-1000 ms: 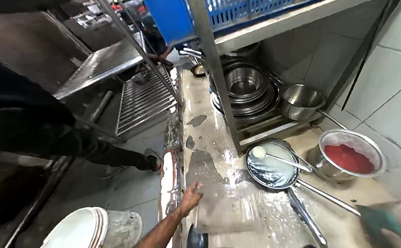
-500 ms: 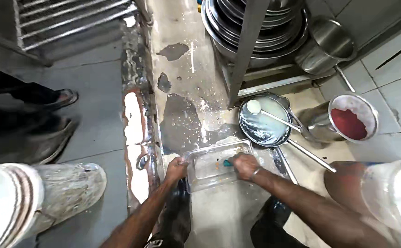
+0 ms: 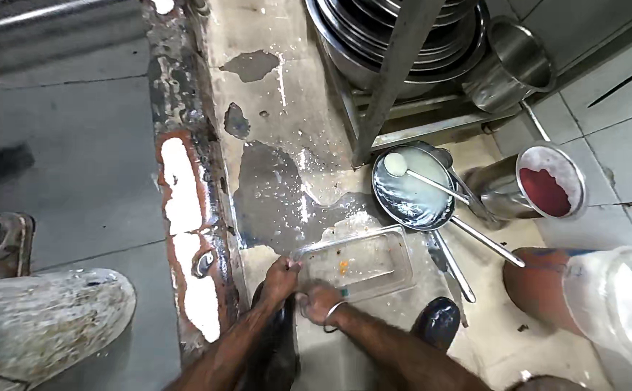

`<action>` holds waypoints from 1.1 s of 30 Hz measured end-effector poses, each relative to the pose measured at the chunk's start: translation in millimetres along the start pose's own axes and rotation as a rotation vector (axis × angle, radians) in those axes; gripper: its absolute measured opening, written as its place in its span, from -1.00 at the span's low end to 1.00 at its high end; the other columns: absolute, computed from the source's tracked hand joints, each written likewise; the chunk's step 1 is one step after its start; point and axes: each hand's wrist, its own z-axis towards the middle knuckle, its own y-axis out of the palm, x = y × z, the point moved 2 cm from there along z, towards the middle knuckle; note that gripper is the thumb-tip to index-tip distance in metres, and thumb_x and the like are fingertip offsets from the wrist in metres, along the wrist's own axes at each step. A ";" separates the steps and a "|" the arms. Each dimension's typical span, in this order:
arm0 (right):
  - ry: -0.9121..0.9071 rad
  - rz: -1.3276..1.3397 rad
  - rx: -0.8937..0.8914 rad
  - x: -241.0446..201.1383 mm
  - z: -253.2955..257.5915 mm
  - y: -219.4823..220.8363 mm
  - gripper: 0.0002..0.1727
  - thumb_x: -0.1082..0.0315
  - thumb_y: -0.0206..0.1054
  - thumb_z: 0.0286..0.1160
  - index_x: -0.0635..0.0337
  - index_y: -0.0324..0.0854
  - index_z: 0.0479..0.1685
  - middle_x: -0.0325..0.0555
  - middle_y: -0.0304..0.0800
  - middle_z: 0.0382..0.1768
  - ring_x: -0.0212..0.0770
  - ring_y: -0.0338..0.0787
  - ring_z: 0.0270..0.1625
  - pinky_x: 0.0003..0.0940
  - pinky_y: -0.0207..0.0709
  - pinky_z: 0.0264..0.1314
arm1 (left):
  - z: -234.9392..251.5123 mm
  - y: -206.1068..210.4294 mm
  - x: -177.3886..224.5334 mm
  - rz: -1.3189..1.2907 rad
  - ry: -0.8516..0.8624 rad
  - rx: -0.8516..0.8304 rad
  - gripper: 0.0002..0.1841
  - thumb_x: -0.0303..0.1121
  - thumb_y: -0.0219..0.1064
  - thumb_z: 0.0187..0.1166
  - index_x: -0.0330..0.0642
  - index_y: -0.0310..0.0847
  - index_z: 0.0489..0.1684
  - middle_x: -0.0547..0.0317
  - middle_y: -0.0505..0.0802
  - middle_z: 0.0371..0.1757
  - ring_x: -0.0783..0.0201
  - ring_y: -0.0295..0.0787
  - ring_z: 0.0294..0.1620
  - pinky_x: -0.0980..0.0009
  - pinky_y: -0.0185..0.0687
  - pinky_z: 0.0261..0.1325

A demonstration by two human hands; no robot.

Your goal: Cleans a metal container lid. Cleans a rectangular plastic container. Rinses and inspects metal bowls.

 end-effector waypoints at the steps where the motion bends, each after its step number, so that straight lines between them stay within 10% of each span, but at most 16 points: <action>1: 0.026 -0.003 0.016 -13.3 0.0 4.6 -0.28 -0.26 -0.04 0.78 0.13 0.60 0.51 0.20 0.67 0.48 0.19 0.63 0.56 0.30 0.45 0.57 | -0.5 -1.5 0.7 0.005 -0.001 0.017 -0.68 -0.20 0.31 0.75 -0.37 0.61 0.05 -0.19 0.78 -0.18 -0.03 0.78 -0.24 -0.05 0.73 -0.05; 4: 0.000 -0.165 0.044 -20.7 -7.7 23.8 -0.07 -0.33 0.22 0.54 0.20 0.32 0.73 0.26 0.54 0.57 0.25 0.56 0.60 0.32 0.38 0.61 | 1.5 -6.0 -4.8 -0.029 -0.024 0.082 -0.70 -0.21 0.34 0.73 -0.35 0.62 -0.02 -0.19 0.80 -0.20 -0.05 0.80 -0.25 -0.07 0.75 -0.07; 9: -0.148 -0.440 0.085 47.8 -26.4 14.9 -0.38 0.45 0.33 0.47 0.30 0.48 0.61 0.28 0.59 0.55 0.30 0.56 0.60 0.32 0.43 0.56 | -1.1 -5.3 2.7 -0.005 -0.025 0.118 -0.70 -0.19 0.38 0.70 -0.33 0.63 -0.08 -0.21 0.78 -0.22 -0.10 0.76 -0.27 -0.12 0.70 -0.13; 15: 0.053 -0.717 -0.085 153.2 -71.0 -67.4 -0.52 0.26 0.34 0.53 0.28 0.60 0.40 0.17 0.74 0.35 0.18 0.65 0.50 0.18 0.26 0.73 | -6.3 -8.8 30.6 0.174 0.086 0.120 -0.65 -0.15 0.33 0.73 -0.37 0.70 -0.06 -0.34 0.83 -0.06 -0.30 0.79 0.06 -0.32 0.62 0.16; 20: 0.265 -0.442 0.030 83.8 -50.9 -31.0 -0.47 0.18 0.41 0.49 0.23 0.63 0.42 0.26 0.70 0.40 0.31 0.64 0.48 0.33 0.46 0.48 | -7.1 -14.7 44.8 0.252 -0.004 0.118 -0.58 -0.11 0.26 0.78 -0.40 0.70 0.02 -0.38 0.82 0.05 -0.33 0.76 0.20 -0.34 0.56 0.28; 25: 0.056 -0.262 0.229 -35.2 -7.5 38.0 -0.32 0.34 0.41 0.39 0.37 0.46 0.59 0.30 0.63 0.49 0.28 0.60 0.54 0.28 0.40 0.55 | -14.0 -6.6 43.0 0.225 -0.022 0.143 -0.59 -0.09 0.28 0.76 -0.37 0.70 0.06 -0.39 0.82 0.02 -0.37 0.77 0.14 -0.38 0.59 0.18; 29: -0.206 -0.401 0.498 55.0 -24.5 49.9 -0.60 0.38 0.23 0.64 0.12 0.69 0.42 0.05 0.76 0.44 0.12 0.75 0.46 0.16 0.62 0.44 | 2.0 -22.5 26.7 0.183 0.003 0.166 -0.62 -0.14 0.37 0.70 -0.40 0.69 -0.02 -0.38 0.81 -0.03 -0.32 0.76 0.10 -0.34 0.58 0.20; 33: -0.168 -0.622 0.299 155.3 -79.6 -7.7 -0.61 0.44 0.17 0.65 0.25 0.63 0.40 0.19 0.79 0.33 0.23 0.76 0.40 0.21 0.58 0.45 | 7.0 -23.9 46.9 0.182 0.096 0.150 -0.61 -0.15 0.37 0.71 -0.42 0.71 0.05 -0.38 0.83 0.02 -0.31 0.78 0.17 -0.31 0.59 0.31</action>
